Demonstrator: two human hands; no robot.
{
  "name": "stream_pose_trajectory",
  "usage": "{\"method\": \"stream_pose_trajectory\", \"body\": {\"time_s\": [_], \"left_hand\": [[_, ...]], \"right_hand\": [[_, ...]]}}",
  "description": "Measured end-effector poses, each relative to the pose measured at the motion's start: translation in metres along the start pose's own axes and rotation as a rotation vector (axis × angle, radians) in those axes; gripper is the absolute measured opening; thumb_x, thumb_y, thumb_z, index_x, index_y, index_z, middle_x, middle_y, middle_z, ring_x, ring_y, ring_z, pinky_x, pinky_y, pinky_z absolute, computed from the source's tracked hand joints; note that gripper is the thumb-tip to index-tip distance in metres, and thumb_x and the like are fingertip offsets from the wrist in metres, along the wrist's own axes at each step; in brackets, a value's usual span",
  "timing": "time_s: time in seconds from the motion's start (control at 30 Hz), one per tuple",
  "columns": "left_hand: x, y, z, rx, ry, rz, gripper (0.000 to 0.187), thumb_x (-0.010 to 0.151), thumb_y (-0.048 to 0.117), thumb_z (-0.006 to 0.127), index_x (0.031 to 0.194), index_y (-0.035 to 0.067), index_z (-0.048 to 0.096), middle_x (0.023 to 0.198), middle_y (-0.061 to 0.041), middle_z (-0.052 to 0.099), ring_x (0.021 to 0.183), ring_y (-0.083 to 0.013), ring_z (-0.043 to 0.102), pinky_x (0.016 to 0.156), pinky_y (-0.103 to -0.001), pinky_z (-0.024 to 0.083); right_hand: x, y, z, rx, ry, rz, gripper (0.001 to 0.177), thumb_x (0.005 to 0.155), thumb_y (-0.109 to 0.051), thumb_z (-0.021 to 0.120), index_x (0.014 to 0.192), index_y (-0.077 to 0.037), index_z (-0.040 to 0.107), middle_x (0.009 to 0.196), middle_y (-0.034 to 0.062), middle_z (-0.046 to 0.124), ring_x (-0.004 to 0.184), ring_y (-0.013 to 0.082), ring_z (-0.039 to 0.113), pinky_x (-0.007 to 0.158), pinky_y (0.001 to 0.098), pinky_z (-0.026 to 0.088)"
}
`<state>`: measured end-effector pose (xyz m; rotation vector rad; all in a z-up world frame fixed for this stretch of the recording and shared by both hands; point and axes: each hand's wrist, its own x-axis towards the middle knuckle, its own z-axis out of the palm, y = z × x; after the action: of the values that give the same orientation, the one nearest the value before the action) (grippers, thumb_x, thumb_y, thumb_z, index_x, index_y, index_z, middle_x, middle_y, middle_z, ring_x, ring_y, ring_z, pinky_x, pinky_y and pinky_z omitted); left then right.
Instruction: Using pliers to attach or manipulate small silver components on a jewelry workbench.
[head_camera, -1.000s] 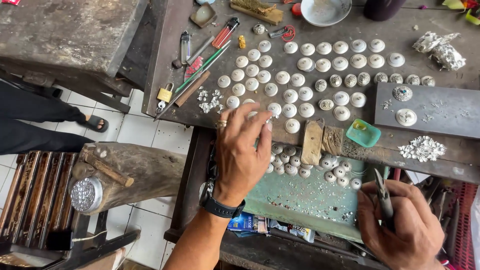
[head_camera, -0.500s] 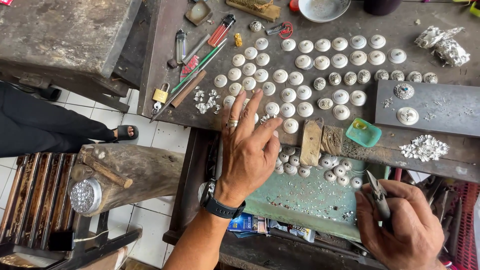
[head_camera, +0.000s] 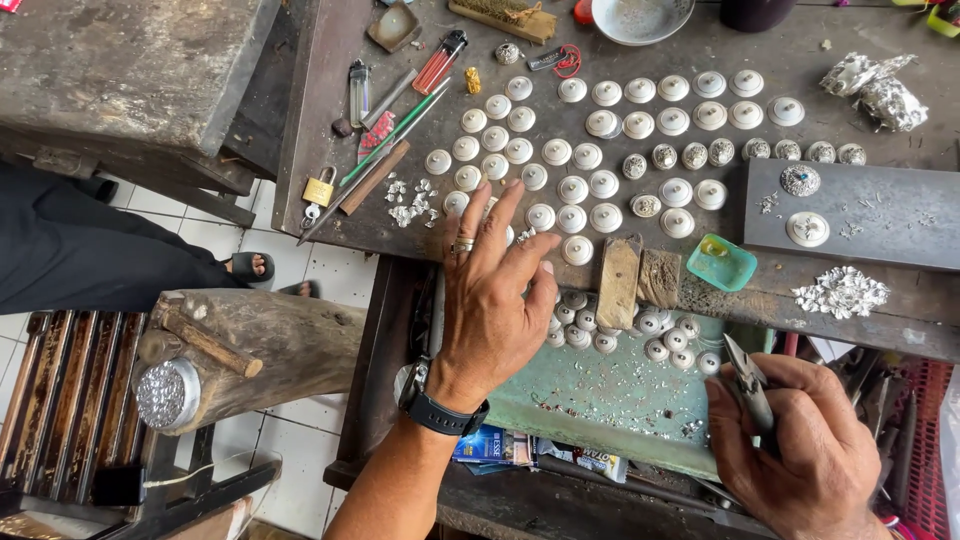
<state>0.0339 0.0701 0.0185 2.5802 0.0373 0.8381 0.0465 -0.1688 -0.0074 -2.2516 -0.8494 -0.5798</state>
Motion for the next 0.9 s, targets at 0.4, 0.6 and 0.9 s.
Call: {"method": "stream_pose_trajectory", "body": {"time_s": [0.4, 0.6, 0.9], "left_hand": [[-0.003, -0.003, 0.003, 0.06, 0.019, 0.002, 0.019, 0.071, 0.004, 0.058, 0.088, 0.013, 0.062, 0.124, -0.013, 0.048, 0.122, -0.0368, 0.038, 0.1, -0.059, 0.024], [0.001, 0.004, -0.008, 0.036, -0.028, 0.021, 0.012, 0.065, 0.008, 0.06, 0.076, 0.011, 0.062, 0.113, -0.01, 0.054, 0.115, -0.0343, 0.044, 0.1, -0.058, 0.022], [-0.001, 0.01, -0.012, 0.019, -0.061, 0.079, 0.007, 0.071, 0.003, 0.059, 0.073, 0.01, 0.056, 0.099, -0.005, 0.058, 0.11, -0.0308, 0.049, 0.099, -0.053, 0.023]], "right_hand": [[0.003, 0.001, 0.0, 0.009, -0.001, -0.026, 0.03, 0.079, -0.004, 0.07, 0.064, -0.002, 0.044, 0.085, 0.0124, 0.061, 0.073, 0.0231, 0.056, 0.06, 0.0291, 0.043], [0.004, 0.0, -0.001, 0.014, 0.002, -0.032, 0.033, 0.078, -0.005, 0.071, 0.063, -0.001, 0.042, 0.084, 0.0144, 0.06, 0.069, 0.0243, 0.055, 0.056, 0.0305, 0.042], [0.014, -0.004, -0.005, 0.043, -0.023, -0.122, 0.029, 0.078, -0.002, 0.066, 0.065, 0.001, 0.04, 0.08, 0.0163, 0.059, 0.069, 0.0266, 0.055, 0.058, 0.0303, 0.043]]}}
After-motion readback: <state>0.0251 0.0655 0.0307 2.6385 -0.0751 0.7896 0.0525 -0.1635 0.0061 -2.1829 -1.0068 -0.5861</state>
